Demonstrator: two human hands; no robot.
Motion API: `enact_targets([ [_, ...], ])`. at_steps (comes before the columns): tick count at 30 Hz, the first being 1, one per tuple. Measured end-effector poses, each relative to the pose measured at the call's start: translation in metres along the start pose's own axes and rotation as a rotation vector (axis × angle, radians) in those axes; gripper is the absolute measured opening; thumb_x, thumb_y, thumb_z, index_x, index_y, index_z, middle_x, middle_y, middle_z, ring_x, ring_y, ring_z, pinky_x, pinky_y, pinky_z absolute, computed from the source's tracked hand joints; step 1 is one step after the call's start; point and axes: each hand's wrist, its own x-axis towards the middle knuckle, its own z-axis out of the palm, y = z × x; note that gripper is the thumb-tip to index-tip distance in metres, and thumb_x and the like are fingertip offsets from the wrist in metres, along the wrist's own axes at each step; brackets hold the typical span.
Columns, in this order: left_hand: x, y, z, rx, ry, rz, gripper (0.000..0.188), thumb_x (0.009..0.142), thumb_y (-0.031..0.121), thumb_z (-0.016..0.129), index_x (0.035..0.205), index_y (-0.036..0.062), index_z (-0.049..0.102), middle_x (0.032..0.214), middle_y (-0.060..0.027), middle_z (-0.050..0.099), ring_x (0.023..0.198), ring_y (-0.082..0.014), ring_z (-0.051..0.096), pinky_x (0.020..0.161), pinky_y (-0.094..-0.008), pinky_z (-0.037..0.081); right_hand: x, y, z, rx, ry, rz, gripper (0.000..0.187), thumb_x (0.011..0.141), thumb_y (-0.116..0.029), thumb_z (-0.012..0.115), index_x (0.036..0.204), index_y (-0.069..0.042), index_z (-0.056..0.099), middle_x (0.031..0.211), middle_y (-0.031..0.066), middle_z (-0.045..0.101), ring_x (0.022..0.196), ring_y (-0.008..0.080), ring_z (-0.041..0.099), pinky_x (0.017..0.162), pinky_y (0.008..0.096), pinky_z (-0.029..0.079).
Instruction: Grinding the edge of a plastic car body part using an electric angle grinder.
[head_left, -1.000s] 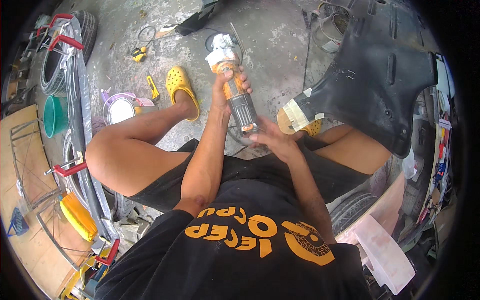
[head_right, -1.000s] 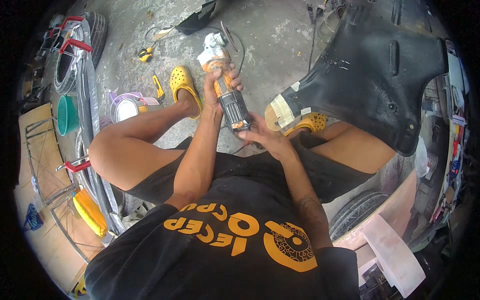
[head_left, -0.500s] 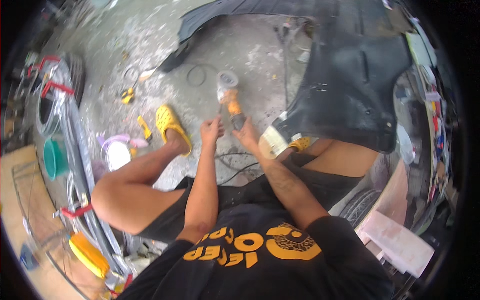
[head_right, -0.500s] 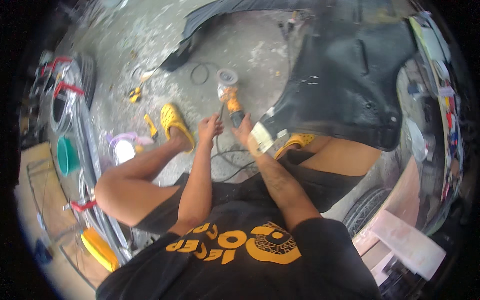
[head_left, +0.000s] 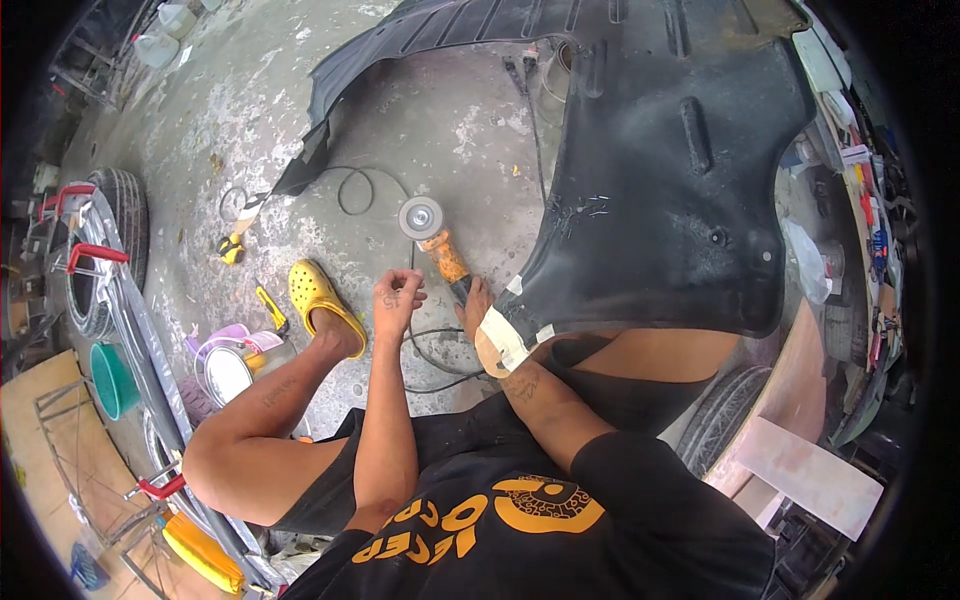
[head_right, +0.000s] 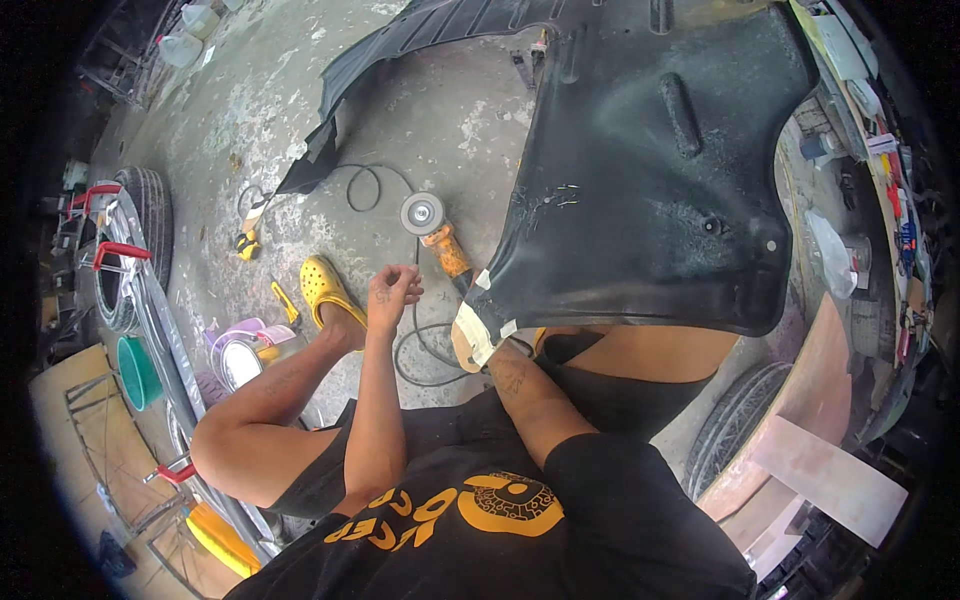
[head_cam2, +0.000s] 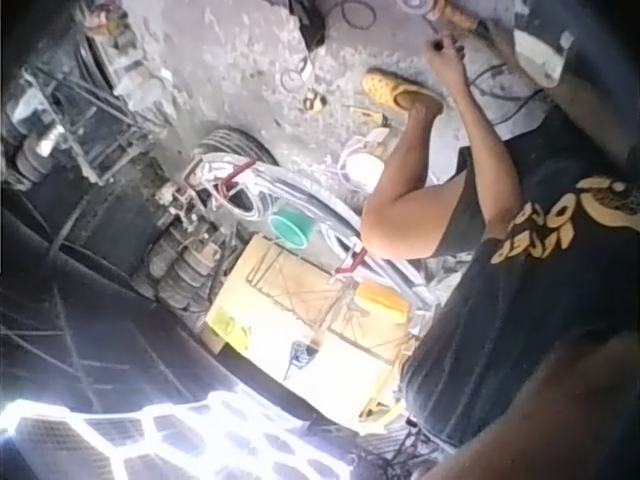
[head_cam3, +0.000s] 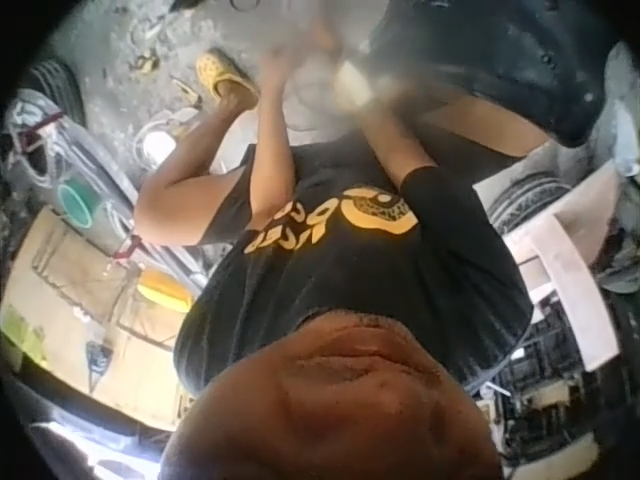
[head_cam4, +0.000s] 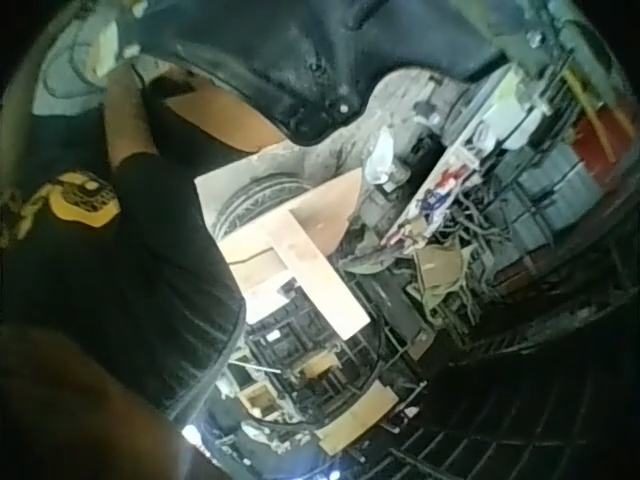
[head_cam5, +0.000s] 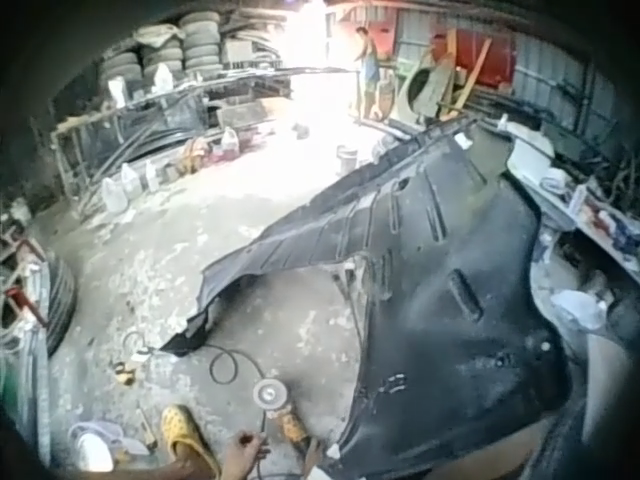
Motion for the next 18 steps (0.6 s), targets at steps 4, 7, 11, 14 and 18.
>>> enact_targets([
  [4,-0.017,0.056,0.019,0.019,0.017,0.240,0.032,0.095,0.024,0.071,0.107,-0.0042,0.066,0.092,-0.0121,0.072,0.077,-0.0183,0.072,0.067,-0.0296,0.058,-0.015,0.010,-0.017,0.045,-0.009,-0.031,0.067,0.085,-0.019,0.076,0.135,0.005,0.039,0.115,0.0319,0.057,0.107,0.0466,0.061,0.087,0.0502,0.051],
  [7,-0.047,0.122,0.041,-0.079,-0.049,0.279,0.032,0.096,0.024,0.070,0.110,-0.0048,0.066,0.094,-0.0126,0.072,0.083,-0.0182,0.071,0.075,-0.0305,0.058,-0.021,0.009,-0.027,0.084,-0.010,-0.057,0.066,0.086,-0.019,0.075,0.135,0.005,0.039,0.115,0.0312,0.057,0.107,0.0458,0.061,0.087,0.0496,0.051],
  [11,-0.074,0.189,0.070,-0.185,-0.175,0.308,0.035,0.096,0.026,0.071,0.111,-0.0047,0.067,0.097,-0.0128,0.072,0.089,-0.0184,0.071,0.082,-0.0308,0.056,-0.017,-0.004,-0.037,0.131,-0.003,-0.093,0.065,0.087,-0.019,0.074,0.136,0.006,0.039,0.116,0.0303,0.057,0.108,0.0448,0.061,0.088,0.0487,0.051],
  [14,-0.071,0.213,0.091,-0.131,-0.292,0.331,0.047,0.095,0.037,0.071,0.112,-0.0064,0.067,0.100,-0.0125,0.071,0.091,-0.0190,0.069,0.085,-0.0313,0.054,-0.012,-0.012,-0.048,0.161,0.011,-0.125,0.065,0.088,-0.019,0.073,0.136,0.006,0.039,0.117,0.0296,0.057,0.108,0.0440,0.061,0.089,0.0480,0.051],
  [18,-0.059,0.220,0.104,-0.156,-0.470,0.271,0.050,0.095,0.042,0.070,0.112,-0.0053,0.067,0.097,-0.0105,0.070,0.090,-0.0170,0.066,0.086,-0.0312,0.052,-0.020,-0.023,-0.068,0.191,0.033,-0.168,0.064,0.089,-0.019,0.072,0.137,0.006,0.039,0.117,0.0287,0.058,0.108,0.0429,0.062,0.090,0.0472,0.050],
])
